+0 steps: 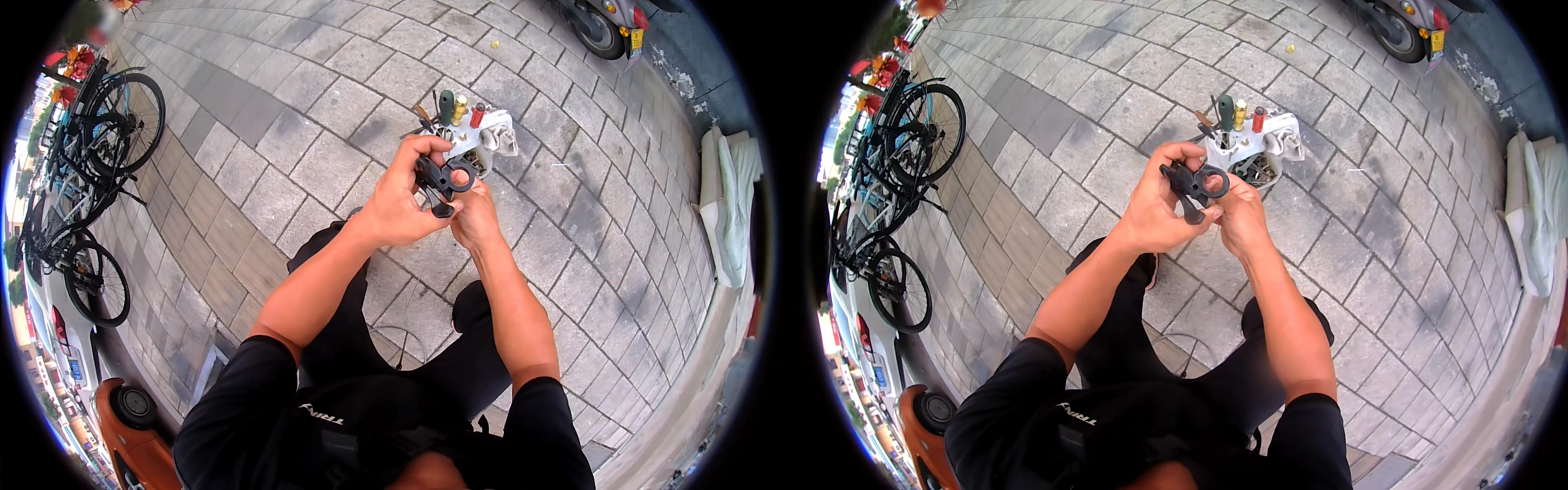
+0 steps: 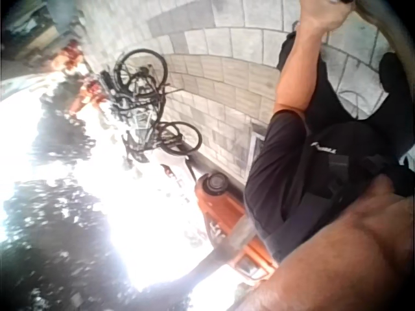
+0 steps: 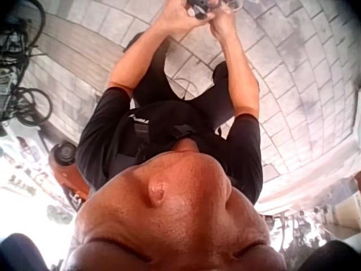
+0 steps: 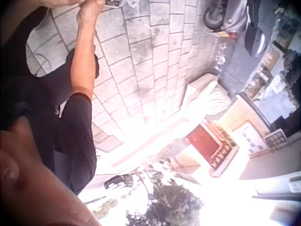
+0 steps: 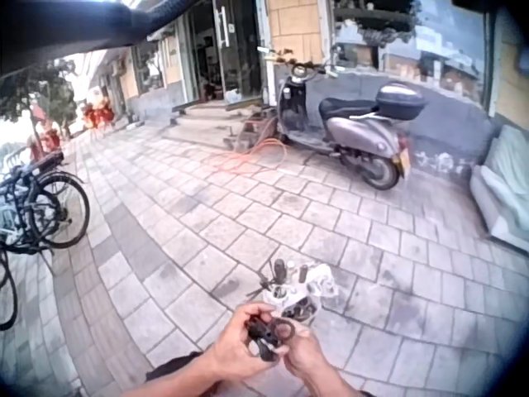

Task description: The person assembles a small black mechanical device using a screwdriver and other tools. They repeatedly insert and tighten screws, adjust components, and inspect the assembly while standing on a tiled sidewalk near buckets and decorative items.

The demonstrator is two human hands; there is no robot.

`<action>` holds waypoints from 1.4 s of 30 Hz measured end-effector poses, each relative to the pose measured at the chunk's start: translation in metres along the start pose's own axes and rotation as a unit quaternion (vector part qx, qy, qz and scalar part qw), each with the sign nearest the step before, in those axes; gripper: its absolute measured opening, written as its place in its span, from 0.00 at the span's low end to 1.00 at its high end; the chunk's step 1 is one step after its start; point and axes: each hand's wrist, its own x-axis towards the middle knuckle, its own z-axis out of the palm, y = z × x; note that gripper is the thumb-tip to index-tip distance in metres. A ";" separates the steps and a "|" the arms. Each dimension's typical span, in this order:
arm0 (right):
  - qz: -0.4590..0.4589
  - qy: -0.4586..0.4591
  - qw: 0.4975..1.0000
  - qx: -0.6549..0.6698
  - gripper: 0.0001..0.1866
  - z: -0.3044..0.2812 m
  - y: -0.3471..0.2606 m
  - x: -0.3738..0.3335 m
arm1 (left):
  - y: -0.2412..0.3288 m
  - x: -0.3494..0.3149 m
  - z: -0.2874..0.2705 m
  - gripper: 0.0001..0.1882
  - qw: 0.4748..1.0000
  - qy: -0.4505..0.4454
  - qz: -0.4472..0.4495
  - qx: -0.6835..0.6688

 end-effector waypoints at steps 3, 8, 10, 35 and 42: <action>0.013 0.039 0.999 -0.026 0.07 0.002 0.012 0.007 | -0.001 0.000 -0.007 0.45 0.999 -0.002 -0.015 0.037; 0.057 0.051 0.996 -0.052 0.10 0.004 0.024 0.018 | -0.006 -0.004 -0.014 0.45 0.999 0.004 -0.047 0.008; 0.070 0.061 0.994 -0.049 0.09 0.010 0.026 0.018 | -0.012 -0.007 -0.020 0.45 0.998 0.008 -0.058 0.017; 0.109 0.056 0.992 -0.028 0.11 0.008 0.040 0.029 | -0.019 -0.006 -0.028 0.44 0.990 -0.020 -0.054 0.128; 0.122 0.055 0.990 -0.032 0.19 0.010 0.034 0.029 | -0.015 -0.006 -0.025 0.44 0.992 -0.007 -0.087 0.092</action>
